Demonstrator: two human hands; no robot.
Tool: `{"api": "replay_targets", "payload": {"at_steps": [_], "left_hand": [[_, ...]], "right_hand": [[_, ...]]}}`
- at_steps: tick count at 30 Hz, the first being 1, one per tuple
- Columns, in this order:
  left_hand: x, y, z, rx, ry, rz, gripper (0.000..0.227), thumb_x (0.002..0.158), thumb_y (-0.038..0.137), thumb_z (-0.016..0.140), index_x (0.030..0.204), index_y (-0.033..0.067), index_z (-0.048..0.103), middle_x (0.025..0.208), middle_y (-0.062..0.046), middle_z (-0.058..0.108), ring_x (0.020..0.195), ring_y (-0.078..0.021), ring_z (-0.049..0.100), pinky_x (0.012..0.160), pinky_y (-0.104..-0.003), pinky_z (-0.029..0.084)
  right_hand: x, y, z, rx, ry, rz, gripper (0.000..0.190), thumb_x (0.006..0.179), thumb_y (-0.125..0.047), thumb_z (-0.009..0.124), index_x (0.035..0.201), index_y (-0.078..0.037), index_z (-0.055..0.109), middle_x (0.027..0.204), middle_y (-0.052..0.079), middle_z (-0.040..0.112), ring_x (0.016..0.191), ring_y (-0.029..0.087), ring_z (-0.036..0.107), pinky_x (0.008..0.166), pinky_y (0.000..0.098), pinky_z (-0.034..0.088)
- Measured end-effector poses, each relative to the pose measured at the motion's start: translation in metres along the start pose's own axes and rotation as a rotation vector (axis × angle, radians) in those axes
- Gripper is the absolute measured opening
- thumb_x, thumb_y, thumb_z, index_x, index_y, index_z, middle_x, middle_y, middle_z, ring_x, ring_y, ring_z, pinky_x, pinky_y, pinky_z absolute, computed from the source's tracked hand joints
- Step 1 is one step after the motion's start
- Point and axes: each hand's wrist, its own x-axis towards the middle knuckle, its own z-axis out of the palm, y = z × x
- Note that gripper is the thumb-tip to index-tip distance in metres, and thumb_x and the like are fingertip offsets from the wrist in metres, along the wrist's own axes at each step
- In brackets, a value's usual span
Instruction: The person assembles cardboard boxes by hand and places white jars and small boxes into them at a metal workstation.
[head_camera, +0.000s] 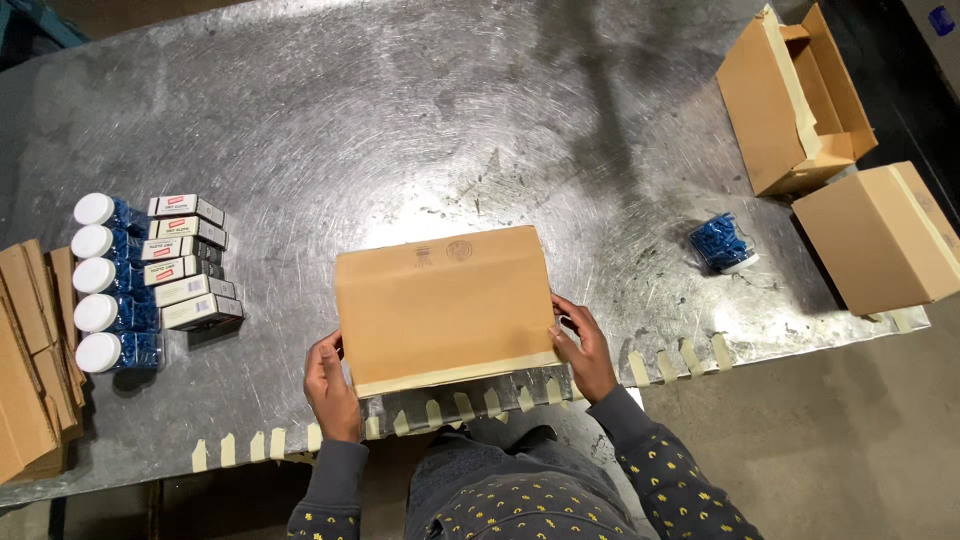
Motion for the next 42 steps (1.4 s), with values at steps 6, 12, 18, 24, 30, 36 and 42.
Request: {"api": "replay_targets", "payload": {"at_steps": [6,12,18,24,30,36,42], "left_hand": [[0.027,-0.002,-0.018,-0.081,-0.044,-0.046,0.076,0.13,0.062,0.034,0.139,0.0027,0.08,0.129,-0.013,0.076,0.127,-0.0268,0.071,0.107,-0.047,0.063],[0.045,0.028,-0.027,0.151,-0.262,-0.06,0.046,0.125,0.03,0.054,0.137,-0.0035,0.082,0.113,-0.028,0.075,0.099,-0.0391,0.079,0.09,-0.045,0.072],[0.046,0.046,-0.03,0.193,-0.39,-0.01,0.041,0.118,0.033,0.073,0.147,0.0058,0.081,0.125,-0.023,0.073,0.102,-0.0335,0.085,0.087,-0.043,0.073],[0.08,0.048,-0.051,0.177,-0.606,0.049,0.038,0.104,0.014,0.089,0.141,0.0094,0.087,0.131,-0.015,0.079,0.111,-0.0316,0.085,0.1,-0.045,0.073],[0.103,0.086,-0.065,0.287,-0.746,0.128,0.028,0.11,0.005,0.079,0.13,0.0169,0.095,0.121,-0.02,0.084,0.12,-0.0439,0.085,0.103,-0.061,0.071],[0.112,0.131,-0.068,0.349,-1.018,0.111,0.025,0.113,0.003,0.069,0.127,0.0076,0.09,0.121,-0.029,0.088,0.123,-0.0618,0.08,0.104,-0.086,0.062],[0.12,0.117,-0.071,0.46,-1.022,0.099,0.026,0.119,0.022,0.072,0.134,0.0029,0.08,0.125,-0.033,0.081,0.122,-0.0609,0.079,0.101,-0.078,0.069]], "right_hand": [[0.0,-0.017,0.002,0.227,0.061,-0.006,0.08,0.116,-0.057,0.054,0.177,-0.004,0.062,0.151,0.017,0.059,0.155,0.033,0.053,0.131,0.0568,0.044],[0.011,0.004,-0.003,0.005,0.056,0.065,0.068,0.114,-0.032,0.075,0.171,0.002,0.064,0.148,0.022,0.057,0.148,0.041,0.065,0.114,0.0523,0.06],[0.012,-0.026,0.013,-0.297,0.023,0.246,0.077,0.101,-0.032,0.091,0.164,0.006,0.066,0.166,0.032,0.06,0.146,0.054,0.07,0.112,0.0556,0.067],[0.013,-0.04,0.025,-0.478,-0.073,0.369,0.093,0.102,-0.049,0.084,0.175,0.001,0.055,0.171,0.026,0.063,0.147,0.047,0.072,0.117,0.0592,0.066],[0.006,-0.123,0.048,-0.489,-0.111,0.359,0.114,0.098,-0.035,0.084,0.187,0.005,0.025,0.166,0.044,0.059,0.154,0.062,0.061,0.131,0.0707,0.052],[-0.002,-0.121,0.065,-0.567,-0.105,0.448,0.104,0.098,-0.032,0.074,0.185,-0.006,0.022,0.16,0.037,0.067,0.149,0.058,0.067,0.128,0.0691,0.057],[-0.01,-0.109,0.083,-0.63,-0.051,0.487,0.102,0.097,-0.039,0.07,0.183,-0.019,0.019,0.155,0.029,0.07,0.146,0.053,0.07,0.121,0.0657,0.062]]}}
